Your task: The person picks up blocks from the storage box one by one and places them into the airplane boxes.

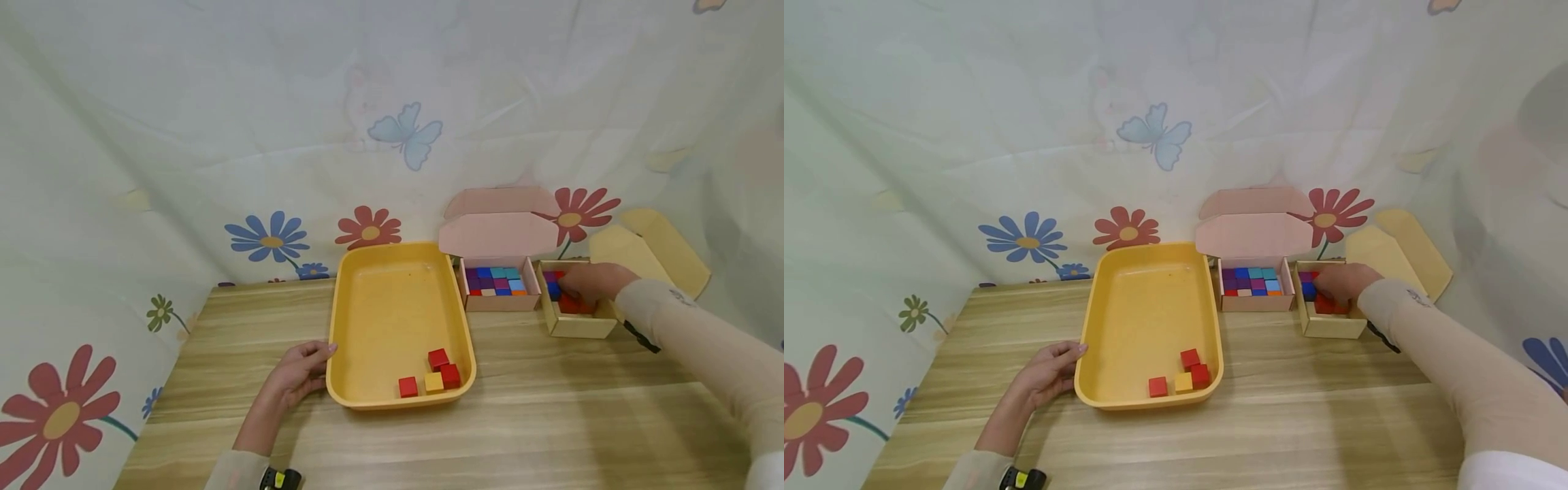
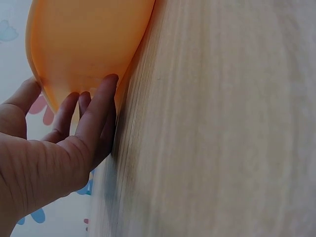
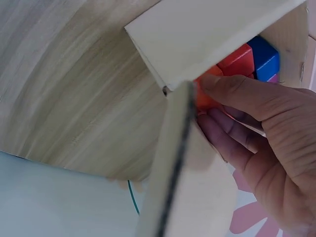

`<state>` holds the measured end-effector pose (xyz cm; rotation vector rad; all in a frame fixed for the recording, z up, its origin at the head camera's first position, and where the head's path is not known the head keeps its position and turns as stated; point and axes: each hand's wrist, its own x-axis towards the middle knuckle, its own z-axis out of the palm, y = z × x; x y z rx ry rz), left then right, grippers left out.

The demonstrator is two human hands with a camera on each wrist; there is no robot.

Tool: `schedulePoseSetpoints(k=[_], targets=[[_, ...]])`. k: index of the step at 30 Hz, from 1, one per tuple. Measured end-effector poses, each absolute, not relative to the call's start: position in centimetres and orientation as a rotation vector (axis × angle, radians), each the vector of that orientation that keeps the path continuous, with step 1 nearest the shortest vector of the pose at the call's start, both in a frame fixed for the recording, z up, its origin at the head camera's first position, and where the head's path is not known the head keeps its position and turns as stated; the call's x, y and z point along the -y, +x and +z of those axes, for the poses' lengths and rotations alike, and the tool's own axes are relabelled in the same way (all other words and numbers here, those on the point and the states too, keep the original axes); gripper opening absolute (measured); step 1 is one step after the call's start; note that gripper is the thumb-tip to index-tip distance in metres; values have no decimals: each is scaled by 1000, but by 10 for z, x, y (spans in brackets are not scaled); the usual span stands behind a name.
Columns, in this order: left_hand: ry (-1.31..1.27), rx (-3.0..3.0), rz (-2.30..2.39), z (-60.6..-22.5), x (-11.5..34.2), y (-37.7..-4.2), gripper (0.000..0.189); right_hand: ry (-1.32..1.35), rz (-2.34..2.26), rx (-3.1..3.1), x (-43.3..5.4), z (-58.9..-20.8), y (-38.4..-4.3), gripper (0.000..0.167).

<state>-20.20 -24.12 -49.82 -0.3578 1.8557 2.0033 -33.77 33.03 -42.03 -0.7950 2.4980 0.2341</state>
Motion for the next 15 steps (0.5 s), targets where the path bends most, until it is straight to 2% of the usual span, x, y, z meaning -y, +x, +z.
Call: schedulePoseSetpoints(k=[9,15], targets=[[-357,-1860,2008,-500,241,-202,41,-857,224,-2450,-328,-412,-350,25],[-355,-1847,2004,-503,239,-201,43,-603,56,-2431,-324,-396,-350,21]])
